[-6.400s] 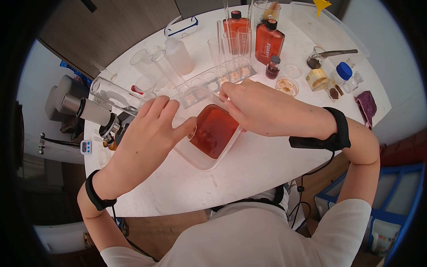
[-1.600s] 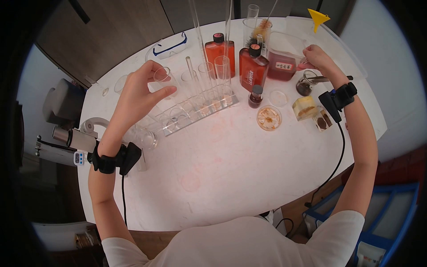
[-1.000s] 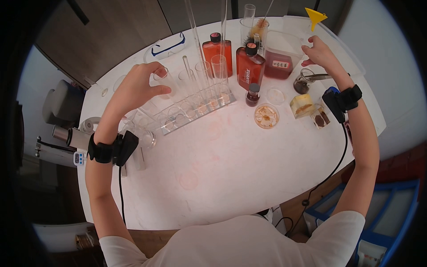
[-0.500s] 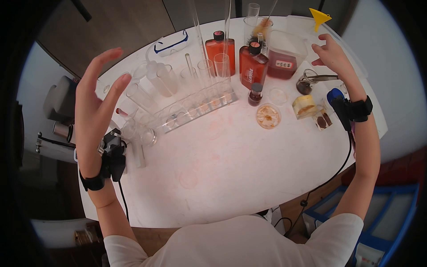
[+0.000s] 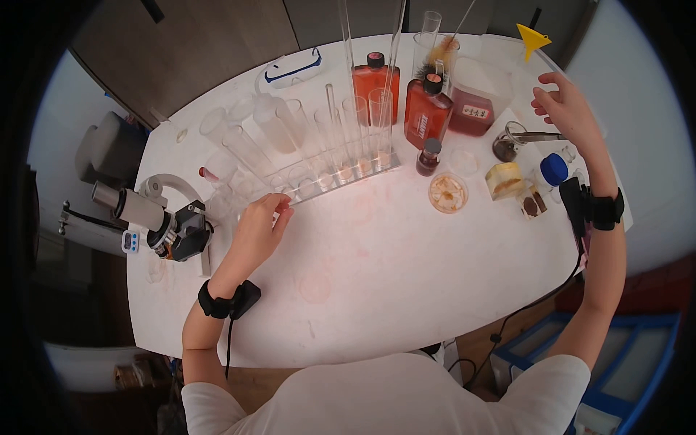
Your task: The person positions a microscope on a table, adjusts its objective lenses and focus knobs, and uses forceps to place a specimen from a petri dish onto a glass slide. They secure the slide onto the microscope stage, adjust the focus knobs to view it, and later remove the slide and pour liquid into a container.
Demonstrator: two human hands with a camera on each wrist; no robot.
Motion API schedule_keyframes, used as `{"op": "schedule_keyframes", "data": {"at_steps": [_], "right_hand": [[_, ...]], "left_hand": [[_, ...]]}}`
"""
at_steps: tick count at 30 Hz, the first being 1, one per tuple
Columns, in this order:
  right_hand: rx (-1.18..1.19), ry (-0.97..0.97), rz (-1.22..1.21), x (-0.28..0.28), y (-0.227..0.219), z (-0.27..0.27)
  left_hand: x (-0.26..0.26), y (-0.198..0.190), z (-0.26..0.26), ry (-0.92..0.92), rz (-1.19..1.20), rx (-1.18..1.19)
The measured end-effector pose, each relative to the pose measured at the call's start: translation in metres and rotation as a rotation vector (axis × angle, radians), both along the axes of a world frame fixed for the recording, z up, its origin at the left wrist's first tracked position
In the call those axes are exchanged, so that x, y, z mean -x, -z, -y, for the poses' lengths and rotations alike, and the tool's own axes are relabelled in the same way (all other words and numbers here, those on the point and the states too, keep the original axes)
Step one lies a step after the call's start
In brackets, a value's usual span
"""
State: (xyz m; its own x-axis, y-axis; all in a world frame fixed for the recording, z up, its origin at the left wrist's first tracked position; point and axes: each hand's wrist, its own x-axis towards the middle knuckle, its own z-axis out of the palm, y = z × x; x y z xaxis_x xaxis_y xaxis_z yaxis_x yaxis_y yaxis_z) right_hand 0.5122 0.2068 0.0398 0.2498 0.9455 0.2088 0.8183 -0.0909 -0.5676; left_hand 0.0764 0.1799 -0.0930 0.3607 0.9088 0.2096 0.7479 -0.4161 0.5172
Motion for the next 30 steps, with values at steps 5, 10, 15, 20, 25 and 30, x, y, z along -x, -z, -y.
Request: {"op": "schedule_keyframes", "data": {"at_steps": [5,10,15,20,25,30], "right_hand": [[-0.012,-0.035,0.067,-0.001,-0.002,0.013],[-0.04,-0.048,0.11,-0.005,-0.003,0.023],[-0.019,0.005,0.157,-0.017,-0.001,0.042],[-0.049,0.074,0.092,-0.029,0.003,0.069],[-0.006,0.137,0.072,-0.034,0.004,0.093],[0.02,0.168,0.067,-0.028,0.005,0.108]], "left_hand": [[-0.003,0.007,-0.005,-0.021,-0.036,-0.041],[-0.005,0.003,-0.009,-0.009,-0.024,0.019],[-0.006,0.007,-0.013,-0.003,-0.067,-0.048],[-0.02,-0.015,-0.002,0.07,-0.08,0.01],[-0.046,-0.026,0.003,0.222,-0.017,0.062],[-0.092,-0.036,-0.007,0.343,0.082,0.169]]}}
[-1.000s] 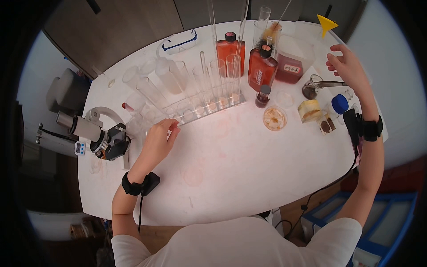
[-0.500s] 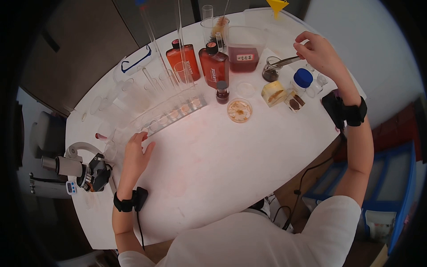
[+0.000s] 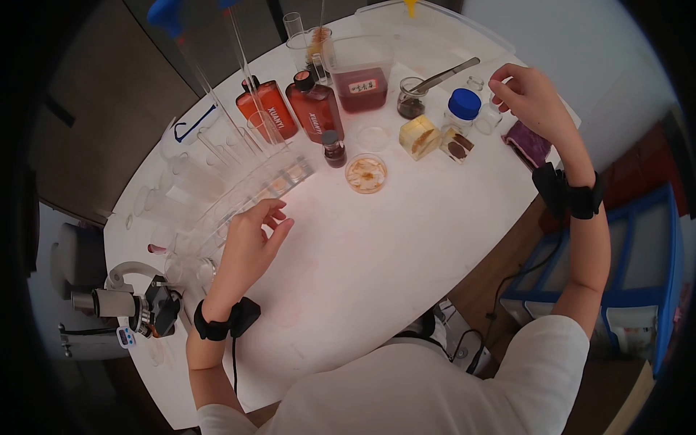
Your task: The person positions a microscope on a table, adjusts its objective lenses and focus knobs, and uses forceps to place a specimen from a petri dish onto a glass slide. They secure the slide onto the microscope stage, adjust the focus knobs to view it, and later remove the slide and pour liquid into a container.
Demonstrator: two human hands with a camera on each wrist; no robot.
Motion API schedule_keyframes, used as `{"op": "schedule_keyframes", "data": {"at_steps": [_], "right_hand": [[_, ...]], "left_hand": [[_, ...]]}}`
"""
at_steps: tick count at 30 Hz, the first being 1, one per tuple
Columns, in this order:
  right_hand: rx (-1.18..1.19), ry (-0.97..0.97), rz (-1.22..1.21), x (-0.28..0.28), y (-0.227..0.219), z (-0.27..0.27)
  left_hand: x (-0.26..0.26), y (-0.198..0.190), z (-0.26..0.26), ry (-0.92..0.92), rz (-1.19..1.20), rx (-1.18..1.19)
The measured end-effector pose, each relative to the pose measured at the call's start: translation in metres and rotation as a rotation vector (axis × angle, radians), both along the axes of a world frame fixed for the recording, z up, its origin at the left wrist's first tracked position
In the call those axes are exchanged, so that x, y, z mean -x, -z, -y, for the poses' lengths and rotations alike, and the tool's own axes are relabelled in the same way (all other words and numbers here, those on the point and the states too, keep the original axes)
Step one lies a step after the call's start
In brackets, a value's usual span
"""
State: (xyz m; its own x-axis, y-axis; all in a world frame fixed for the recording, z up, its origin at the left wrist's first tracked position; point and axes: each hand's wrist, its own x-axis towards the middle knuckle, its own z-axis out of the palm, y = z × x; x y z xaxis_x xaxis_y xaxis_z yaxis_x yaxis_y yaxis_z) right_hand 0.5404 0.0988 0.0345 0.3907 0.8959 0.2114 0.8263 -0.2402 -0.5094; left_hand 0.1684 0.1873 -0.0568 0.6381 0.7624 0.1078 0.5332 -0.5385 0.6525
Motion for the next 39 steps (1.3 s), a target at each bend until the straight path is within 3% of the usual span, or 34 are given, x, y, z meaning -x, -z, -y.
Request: {"op": "schedule_keyframes", "data": {"at_steps": [4,6,11,18,23,28,30,33,36,39], "right_hand": [[-0.044,-0.11,-0.095,0.009,0.01,-0.002],[-0.032,-0.132,-0.085,0.022,0.011,-0.004],[-0.027,-0.284,-0.116,0.031,0.02,-0.013],[0.037,-0.456,-0.134,0.059,0.026,-0.033],[0.019,-0.622,-0.076,0.082,0.039,-0.052],[-0.051,-0.92,-0.023,0.137,0.053,-0.066],[-0.049,-1.093,-0.013,0.159,0.059,-0.071],[0.074,-1.187,0.064,0.189,0.059,-0.071],[0.032,-1.272,0.157,0.208,0.07,-0.072],[0.081,-1.375,0.088,0.23,0.069,-0.07]], "left_hand": [[-0.059,0.01,-0.022,0.004,0.125,-0.115],[-0.086,0.02,-0.037,-0.064,0.008,-0.302],[-0.116,0.038,-0.058,-0.114,-0.038,-0.227],[-0.116,0.044,-0.067,-0.117,0.006,-0.177],[-0.098,0.015,-0.04,-0.161,0.069,-0.25],[-0.053,-0.001,-0.006,-0.179,0.023,-0.24],[-0.035,-0.001,0.007,-0.208,0.047,-0.164],[-0.01,0.004,0.02,-0.257,-0.031,-0.143],[0.013,0.012,0.033,-0.321,-0.102,-0.139],[0.033,0.019,0.044,-0.346,-0.091,-0.181]]}}
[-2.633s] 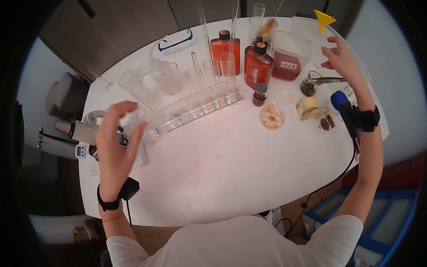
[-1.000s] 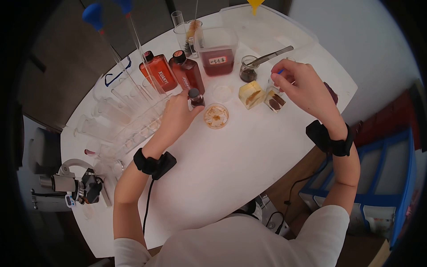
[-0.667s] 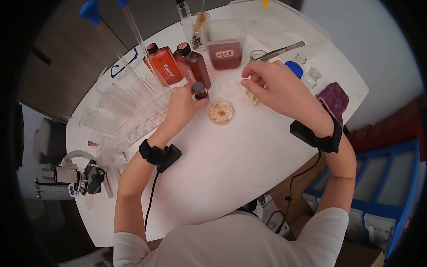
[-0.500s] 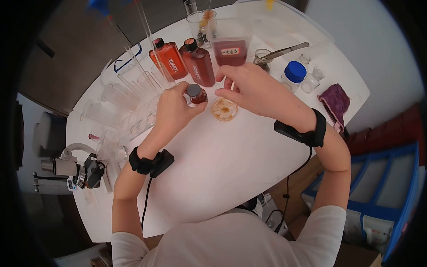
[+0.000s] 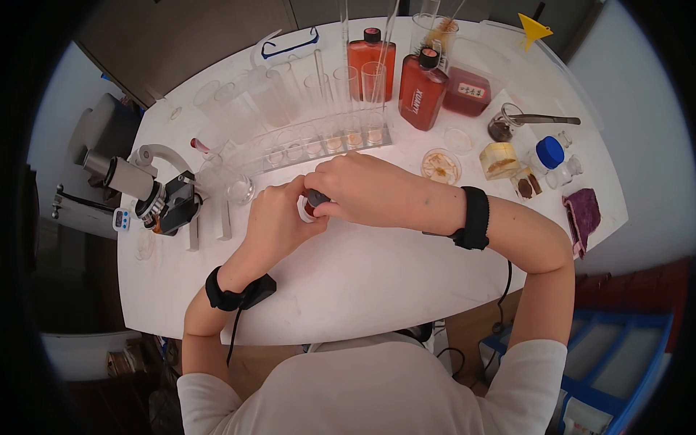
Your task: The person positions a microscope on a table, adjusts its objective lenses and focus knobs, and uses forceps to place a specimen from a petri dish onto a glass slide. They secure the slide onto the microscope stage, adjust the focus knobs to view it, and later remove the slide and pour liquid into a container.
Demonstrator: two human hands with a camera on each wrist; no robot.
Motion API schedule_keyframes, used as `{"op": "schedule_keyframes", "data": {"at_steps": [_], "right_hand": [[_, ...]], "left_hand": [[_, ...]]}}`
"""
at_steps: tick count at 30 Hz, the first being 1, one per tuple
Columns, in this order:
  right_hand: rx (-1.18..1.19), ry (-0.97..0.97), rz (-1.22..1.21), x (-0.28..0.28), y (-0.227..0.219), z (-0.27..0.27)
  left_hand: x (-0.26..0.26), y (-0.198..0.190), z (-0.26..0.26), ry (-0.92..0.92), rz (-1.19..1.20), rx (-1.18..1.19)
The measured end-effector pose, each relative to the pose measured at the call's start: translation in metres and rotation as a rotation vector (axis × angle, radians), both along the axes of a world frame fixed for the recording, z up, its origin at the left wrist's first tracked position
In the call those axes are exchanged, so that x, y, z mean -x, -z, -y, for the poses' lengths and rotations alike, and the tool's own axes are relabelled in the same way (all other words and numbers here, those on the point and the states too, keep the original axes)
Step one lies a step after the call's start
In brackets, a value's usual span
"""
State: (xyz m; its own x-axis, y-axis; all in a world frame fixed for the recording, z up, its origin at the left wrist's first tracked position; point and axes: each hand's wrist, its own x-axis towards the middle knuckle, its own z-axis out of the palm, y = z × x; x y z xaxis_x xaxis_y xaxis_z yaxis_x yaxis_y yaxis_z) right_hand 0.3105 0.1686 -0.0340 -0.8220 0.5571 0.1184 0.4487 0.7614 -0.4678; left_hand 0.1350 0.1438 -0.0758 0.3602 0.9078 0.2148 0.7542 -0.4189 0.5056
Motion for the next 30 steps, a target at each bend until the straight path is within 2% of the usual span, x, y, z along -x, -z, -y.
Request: {"op": "schedule_keyframes", "data": {"at_steps": [6,13,16,19,21,25,27,28,30], "right_hand": [[0.002,-0.094,0.034,0.027,0.0,0.002],[0.042,-0.138,0.002,0.037,0.0,0.002],[0.148,-0.102,-0.019,0.036,-0.006,0.001],[0.103,-0.027,0.028,0.031,-0.021,0.001],[0.153,0.085,0.065,0.019,-0.023,-0.002],[0.09,0.202,0.138,-0.016,-0.009,0.004],[0.149,0.33,0.262,-0.032,-0.008,0.012],[0.145,0.327,0.273,-0.039,-0.005,0.016],[0.14,0.446,0.299,-0.052,0.006,0.025]], "left_hand": [[0.027,0.009,0.017,-0.039,0.114,-0.027],[0.04,0.008,0.023,-0.032,0.13,-0.002],[0.043,0.011,0.02,-0.002,0.147,0.008],[0.048,0.01,0.019,-0.028,0.172,0.029],[0.053,0.005,0.02,-0.046,0.167,0.083],[0.07,0.012,0.016,-0.031,0.141,0.09],[0.079,0.019,0.016,0.0,0.128,0.131],[0.083,0.018,0.016,-0.003,0.139,0.129],[0.086,0.013,0.019,0.056,0.081,0.194]]}}
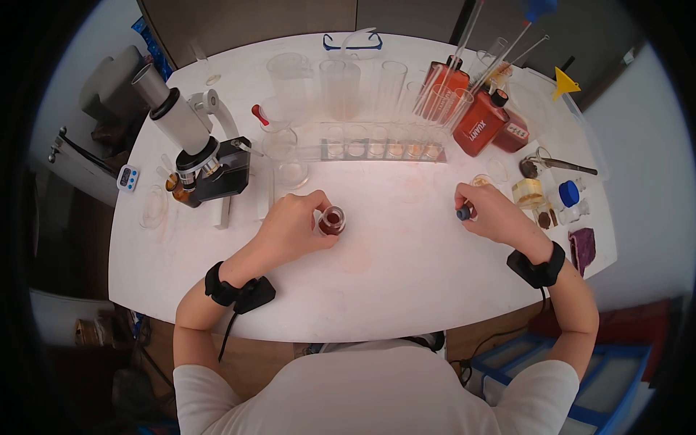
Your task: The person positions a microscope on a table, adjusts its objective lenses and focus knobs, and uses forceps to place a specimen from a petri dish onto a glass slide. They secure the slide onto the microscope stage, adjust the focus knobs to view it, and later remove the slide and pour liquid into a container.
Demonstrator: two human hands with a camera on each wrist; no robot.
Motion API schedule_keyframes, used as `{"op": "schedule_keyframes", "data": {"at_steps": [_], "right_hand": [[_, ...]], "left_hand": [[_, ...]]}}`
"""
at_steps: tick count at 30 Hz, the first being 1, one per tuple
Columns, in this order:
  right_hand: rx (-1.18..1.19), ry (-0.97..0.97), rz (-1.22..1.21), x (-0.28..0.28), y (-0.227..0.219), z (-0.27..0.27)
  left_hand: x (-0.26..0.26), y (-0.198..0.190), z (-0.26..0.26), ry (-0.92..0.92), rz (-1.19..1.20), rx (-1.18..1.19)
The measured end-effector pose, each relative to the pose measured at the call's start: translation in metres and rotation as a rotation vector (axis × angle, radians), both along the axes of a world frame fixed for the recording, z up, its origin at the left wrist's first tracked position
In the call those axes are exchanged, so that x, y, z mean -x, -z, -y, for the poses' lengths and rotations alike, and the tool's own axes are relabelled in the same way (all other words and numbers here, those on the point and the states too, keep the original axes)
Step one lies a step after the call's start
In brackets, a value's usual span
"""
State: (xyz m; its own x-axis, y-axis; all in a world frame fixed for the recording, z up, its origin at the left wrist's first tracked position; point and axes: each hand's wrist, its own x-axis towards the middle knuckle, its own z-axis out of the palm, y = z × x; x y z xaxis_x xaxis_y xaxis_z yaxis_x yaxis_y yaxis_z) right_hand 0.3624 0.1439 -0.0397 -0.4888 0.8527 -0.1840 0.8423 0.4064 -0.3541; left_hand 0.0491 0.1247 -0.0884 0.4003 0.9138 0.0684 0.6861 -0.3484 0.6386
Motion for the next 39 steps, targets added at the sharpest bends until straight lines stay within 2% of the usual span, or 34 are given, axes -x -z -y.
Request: {"op": "schedule_keyframes", "data": {"at_steps": [2,4,8,10,12,17,22,24,33,35,37,38,39], "right_hand": [[0.082,0.063,-0.079,-0.006,0.006,0.008],[0.06,0.084,-0.045,-0.008,0.009,0.016],[0.042,0.185,-0.133,-0.005,0.022,0.024],[0.018,0.138,-0.148,-0.009,0.03,0.025],[-0.018,0.102,-0.038,-0.015,0.034,0.023],[-0.091,0.141,-0.002,-0.03,0.048,0.023],[-0.036,0.12,0.063,-0.046,0.055,0.016],[-0.112,0.12,0.037,-0.05,0.058,0.016],[-0.122,0.183,0.058,-0.045,0.057,0.031],[-0.143,0.175,0.025,-0.048,0.056,0.041],[-0.149,0.181,-0.026,-0.042,0.043,0.048],[-0.187,0.169,-0.029,-0.043,0.038,0.051],[-0.173,0.194,-0.015,-0.036,0.026,0.055]], "left_hand": [[0.001,0.006,0.001,0.028,0.025,-0.031],[0.002,0.009,0.005,0.068,0.025,-0.053],[0.004,0.017,0.007,0.101,0.089,-0.066],[0.006,0.019,0.008,0.097,0.127,-0.089],[0.006,0.019,0.009,0.094,0.16,-0.091],[0.003,0.035,0.009,0.112,0.273,-0.192],[-0.006,0.041,0.002,0.094,0.168,-0.171],[-0.005,0.04,0.001,0.112,0.158,-0.165],[-0.012,0.05,0.002,0.124,0.132,-0.204],[-0.008,0.053,0.006,0.092,0.234,-0.279],[-0.003,0.043,0.009,0.114,0.219,-0.171],[-0.001,0.029,0.009,0.14,0.103,0.01],[0.001,0.023,0.013,0.117,0.065,-0.018]]}}
